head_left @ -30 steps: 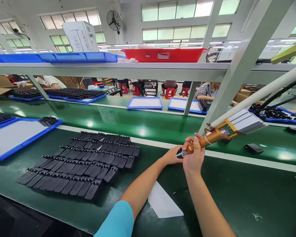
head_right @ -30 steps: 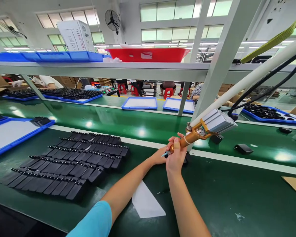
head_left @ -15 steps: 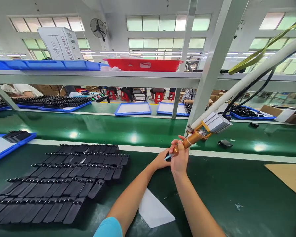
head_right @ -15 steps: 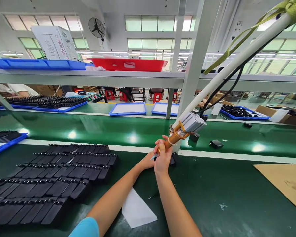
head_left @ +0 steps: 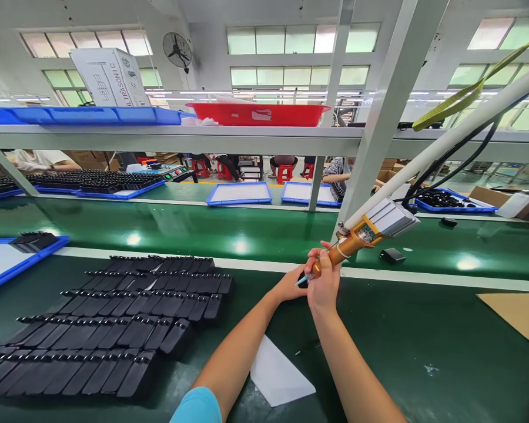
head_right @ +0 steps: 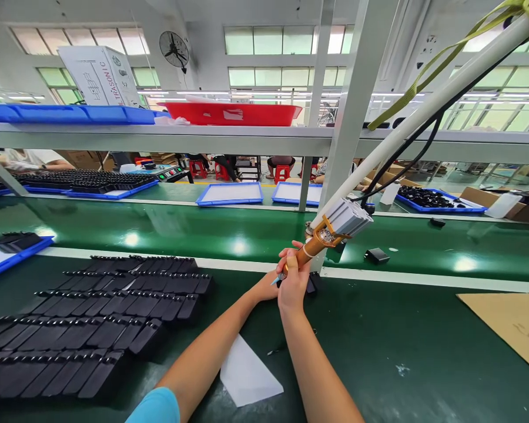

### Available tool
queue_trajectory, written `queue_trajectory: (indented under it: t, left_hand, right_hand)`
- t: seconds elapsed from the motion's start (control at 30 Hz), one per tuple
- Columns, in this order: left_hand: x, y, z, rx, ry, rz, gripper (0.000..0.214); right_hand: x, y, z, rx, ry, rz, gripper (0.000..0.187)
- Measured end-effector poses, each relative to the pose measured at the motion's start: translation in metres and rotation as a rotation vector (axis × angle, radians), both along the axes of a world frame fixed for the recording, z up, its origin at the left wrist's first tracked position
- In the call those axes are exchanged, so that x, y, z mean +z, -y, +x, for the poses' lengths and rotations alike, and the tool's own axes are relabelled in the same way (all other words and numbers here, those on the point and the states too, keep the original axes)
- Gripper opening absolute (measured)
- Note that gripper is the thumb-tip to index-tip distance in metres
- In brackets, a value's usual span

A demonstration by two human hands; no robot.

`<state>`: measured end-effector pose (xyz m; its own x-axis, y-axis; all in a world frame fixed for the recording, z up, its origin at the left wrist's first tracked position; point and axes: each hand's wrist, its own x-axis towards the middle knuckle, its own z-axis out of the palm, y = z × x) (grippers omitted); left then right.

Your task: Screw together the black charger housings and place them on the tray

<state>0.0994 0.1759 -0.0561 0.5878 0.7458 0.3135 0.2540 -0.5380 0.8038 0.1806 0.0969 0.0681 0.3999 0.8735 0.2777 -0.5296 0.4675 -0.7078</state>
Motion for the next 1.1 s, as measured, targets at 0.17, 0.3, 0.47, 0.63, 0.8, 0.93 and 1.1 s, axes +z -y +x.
queue_trajectory:
  t: [0.17,0.3,0.47,0.63,0.8,0.93,1.1]
  left_hand:
    - [0.004,0.000,-0.002,-0.022,-0.012,0.009,0.055]
    - [0.006,0.000,-0.003,0.025,-0.038,0.029,0.060]
    - [0.003,-0.005,-0.004,0.267,-0.128,0.064,0.048]
    - [0.001,-0.007,-0.013,0.527,-0.296,0.123,0.037]
    - [-0.001,-0.003,-0.014,0.605,-0.482,0.147,0.040]
    - [-0.001,-0.002,-0.013,0.685,-0.570,0.145,0.049]
    - [0.001,-0.002,-0.014,0.639,-0.635,0.147,0.052]
  right_hand:
    - [0.001,0.001,0.000,0.004,0.010,-0.010,0.028]
    - [0.001,0.001,0.000,0.017,-0.009,-0.017,0.030]
    - [0.000,0.000,0.001,0.012,-0.008,-0.011,0.031]
    - [-0.002,-0.002,0.002,0.014,0.007,-0.015,0.030]
    - [-0.002,-0.001,0.002,0.012,0.004,-0.017,0.029]
    - [-0.001,-0.002,0.002,0.014,-0.001,-0.005,0.028]
    - [-0.002,-0.003,0.002,0.014,0.004,0.001,0.028]
